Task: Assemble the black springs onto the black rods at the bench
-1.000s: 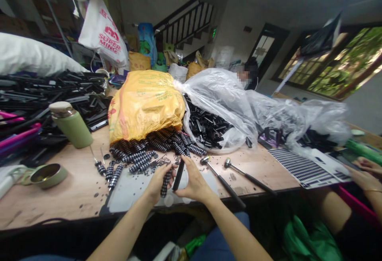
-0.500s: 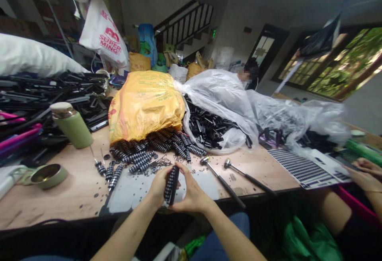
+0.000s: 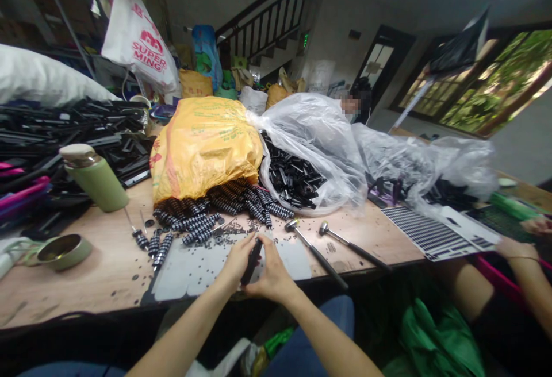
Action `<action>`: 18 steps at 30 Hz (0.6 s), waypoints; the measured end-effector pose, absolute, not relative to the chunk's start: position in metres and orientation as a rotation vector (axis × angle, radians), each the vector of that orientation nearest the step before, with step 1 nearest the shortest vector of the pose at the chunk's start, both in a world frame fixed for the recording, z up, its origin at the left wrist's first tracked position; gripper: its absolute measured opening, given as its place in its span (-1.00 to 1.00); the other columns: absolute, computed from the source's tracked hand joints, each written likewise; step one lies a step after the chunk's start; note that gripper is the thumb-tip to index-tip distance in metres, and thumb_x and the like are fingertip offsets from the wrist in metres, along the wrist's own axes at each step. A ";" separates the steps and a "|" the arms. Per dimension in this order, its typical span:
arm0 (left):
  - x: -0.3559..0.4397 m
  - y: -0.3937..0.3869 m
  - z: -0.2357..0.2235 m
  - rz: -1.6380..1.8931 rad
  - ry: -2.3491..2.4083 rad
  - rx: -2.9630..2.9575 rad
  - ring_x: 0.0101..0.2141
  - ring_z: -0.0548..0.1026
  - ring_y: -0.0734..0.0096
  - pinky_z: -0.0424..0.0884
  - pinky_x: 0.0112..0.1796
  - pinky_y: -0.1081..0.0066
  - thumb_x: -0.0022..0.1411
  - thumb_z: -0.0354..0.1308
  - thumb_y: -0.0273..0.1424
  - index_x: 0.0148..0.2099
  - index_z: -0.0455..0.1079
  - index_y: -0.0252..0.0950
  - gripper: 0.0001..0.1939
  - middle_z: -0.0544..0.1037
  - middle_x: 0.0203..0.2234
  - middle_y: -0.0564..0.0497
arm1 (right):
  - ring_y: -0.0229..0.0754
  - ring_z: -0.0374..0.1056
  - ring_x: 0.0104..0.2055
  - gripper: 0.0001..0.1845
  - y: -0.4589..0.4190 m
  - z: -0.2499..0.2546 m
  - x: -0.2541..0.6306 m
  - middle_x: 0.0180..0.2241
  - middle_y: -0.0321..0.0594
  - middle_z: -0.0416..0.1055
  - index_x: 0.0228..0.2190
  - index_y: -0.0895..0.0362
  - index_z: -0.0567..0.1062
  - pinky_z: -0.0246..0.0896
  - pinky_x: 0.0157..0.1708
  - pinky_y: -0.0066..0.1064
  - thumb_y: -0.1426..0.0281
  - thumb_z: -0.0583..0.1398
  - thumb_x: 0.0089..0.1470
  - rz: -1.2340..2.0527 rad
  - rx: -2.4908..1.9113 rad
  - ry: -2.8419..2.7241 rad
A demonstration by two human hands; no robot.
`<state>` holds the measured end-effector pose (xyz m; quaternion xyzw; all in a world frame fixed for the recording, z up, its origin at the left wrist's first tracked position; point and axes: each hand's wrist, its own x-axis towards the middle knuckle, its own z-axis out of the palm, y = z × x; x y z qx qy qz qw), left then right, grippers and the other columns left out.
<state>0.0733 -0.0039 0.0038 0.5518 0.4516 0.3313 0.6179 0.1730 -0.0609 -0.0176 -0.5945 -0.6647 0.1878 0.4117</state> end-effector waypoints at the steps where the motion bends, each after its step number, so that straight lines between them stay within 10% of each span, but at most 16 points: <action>1: 0.073 -0.006 -0.005 0.819 1.024 1.505 -0.36 0.46 0.29 0.41 -0.33 0.30 0.06 0.05 -0.34 -0.08 0.36 -0.34 -0.65 0.47 -0.37 -0.09 | 0.06 -0.01 0.15 0.09 -0.062 -0.024 0.173 0.08 0.06 0.05 0.10 0.20 -0.06 -0.07 0.13 -0.11 0.39 0.33 -0.45 0.426 -1.552 -1.654; 7: 0.067 -0.012 -0.050 0.669 0.784 2.567 -0.24 0.36 0.33 0.35 -0.20 0.27 0.10 -0.13 -0.65 0.07 0.23 -0.32 -0.52 0.40 -0.26 -0.14 | 0.10 0.02 0.13 -0.23 -0.072 -0.040 0.217 0.08 0.14 0.09 0.08 0.26 0.06 0.05 0.03 -0.07 0.32 0.21 -0.14 0.168 -1.981 -1.670; 12: 0.056 -0.008 -0.039 0.483 0.695 2.893 -0.19 0.34 0.27 0.28 -0.18 0.21 0.15 -0.14 -0.64 0.07 0.23 -0.31 -0.55 0.41 -0.22 -0.16 | 0.08 0.27 -0.13 -0.80 -0.088 -0.026 0.284 -0.26 0.11 0.37 -0.34 0.22 0.38 0.14 -0.19 -0.14 0.35 0.05 0.08 -0.107 -2.502 -1.370; 18: 0.057 -0.007 -0.031 0.471 0.839 3.001 -0.20 0.35 0.26 0.16 -0.14 0.14 0.16 -0.15 -0.62 0.04 0.25 -0.31 -0.58 0.45 -0.22 -0.14 | -0.20 0.35 -0.51 -0.61 -0.129 -0.015 0.253 -0.59 -0.26 0.37 -0.46 0.09 0.29 0.10 -0.51 -0.48 0.25 -0.21 0.22 0.120 -2.289 -1.443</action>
